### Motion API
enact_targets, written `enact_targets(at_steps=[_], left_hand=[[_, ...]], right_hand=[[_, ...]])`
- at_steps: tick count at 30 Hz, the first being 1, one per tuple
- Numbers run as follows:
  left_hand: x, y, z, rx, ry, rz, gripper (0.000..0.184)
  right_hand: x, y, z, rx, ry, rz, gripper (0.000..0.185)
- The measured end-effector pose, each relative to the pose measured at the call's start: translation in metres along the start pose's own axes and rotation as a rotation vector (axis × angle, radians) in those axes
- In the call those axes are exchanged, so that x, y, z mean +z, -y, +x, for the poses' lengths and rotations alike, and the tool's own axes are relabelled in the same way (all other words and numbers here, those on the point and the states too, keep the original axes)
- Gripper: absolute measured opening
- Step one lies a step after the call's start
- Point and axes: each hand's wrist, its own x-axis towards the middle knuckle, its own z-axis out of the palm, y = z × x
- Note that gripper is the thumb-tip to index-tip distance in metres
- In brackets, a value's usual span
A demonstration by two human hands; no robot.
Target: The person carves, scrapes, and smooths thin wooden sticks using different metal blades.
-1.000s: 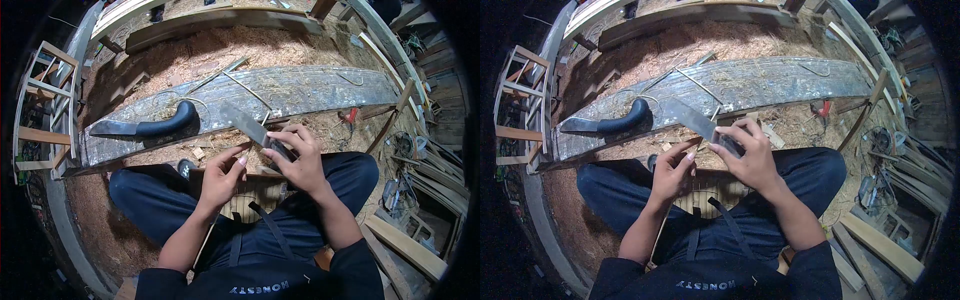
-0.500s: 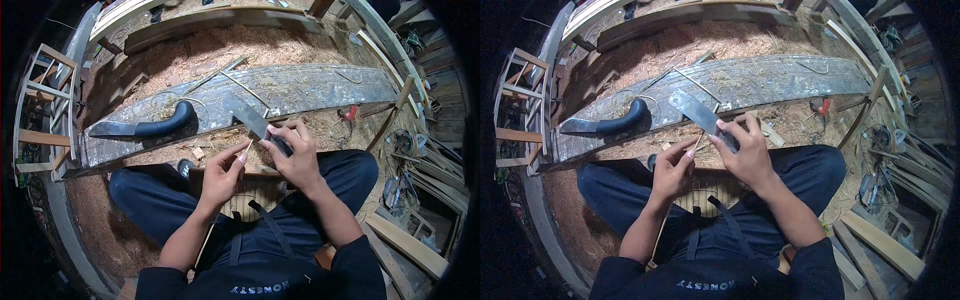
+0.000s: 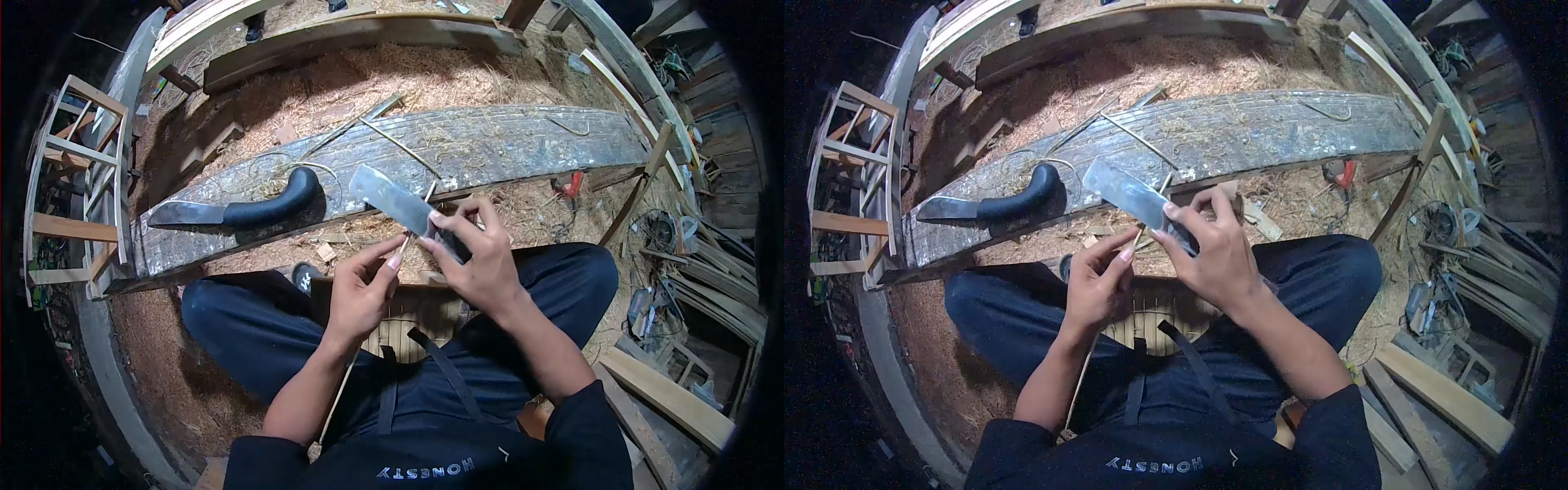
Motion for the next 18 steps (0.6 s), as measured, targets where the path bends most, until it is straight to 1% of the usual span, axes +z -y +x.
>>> enact_targets(at_steps=[1,2,4,6,7,8,10,12,14,16,18], left_hand=[[0.001,0.0,0.001,0.011,-0.001,0.001,0.035],[0.0,0.0,-0.001,0.014,-0.002,0.007,0.035],[-0.002,0.001,-0.004,0.015,-0.004,0.008,0.034],[-0.001,0.001,-0.004,-0.018,-0.006,0.0,0.032],[-0.001,0.002,-0.005,-0.018,-0.01,0.006,0.033],[-0.002,0.001,-0.007,-0.024,-0.011,0.012,0.033],[-0.002,-0.003,-0.01,-0.024,0.047,-0.02,0.034],[-0.003,0.0,-0.01,-0.049,0.051,-0.034,0.034],[-0.003,0.002,-0.009,-0.086,0.045,-0.042,0.034],[-0.006,0.004,-0.008,-0.07,0.058,-0.075,0.034],[-0.003,0.003,-0.011,-0.075,0.045,-0.072,0.034]], right_hand=[[0.0,-0.002,0.0,-0.034,0.03,-0.007,0.032],[-0.001,-0.008,0.002,0.032,0.001,-0.03,0.032],[0.005,-0.006,0.002,0.01,-0.033,-0.063,0.032],[0.0,0.008,-0.002,0.02,0.067,-0.005,0.031],[0.001,0.006,-0.004,0.035,0.052,-0.008,0.03],[0.0,-0.006,0.002,0.035,-0.01,-0.061,0.03],[-0.007,-0.012,0.012,0.113,-0.07,-0.109,0.03],[-0.004,-0.002,0.001,0.025,0.036,-0.033,0.031],[-0.002,0.004,-0.005,-0.005,0.009,0.032,0.034],[-0.002,-0.002,-0.001,-0.029,-0.006,-0.022,0.036],[-0.001,0.0,-0.003,-0.022,-0.004,-0.012,0.036]])
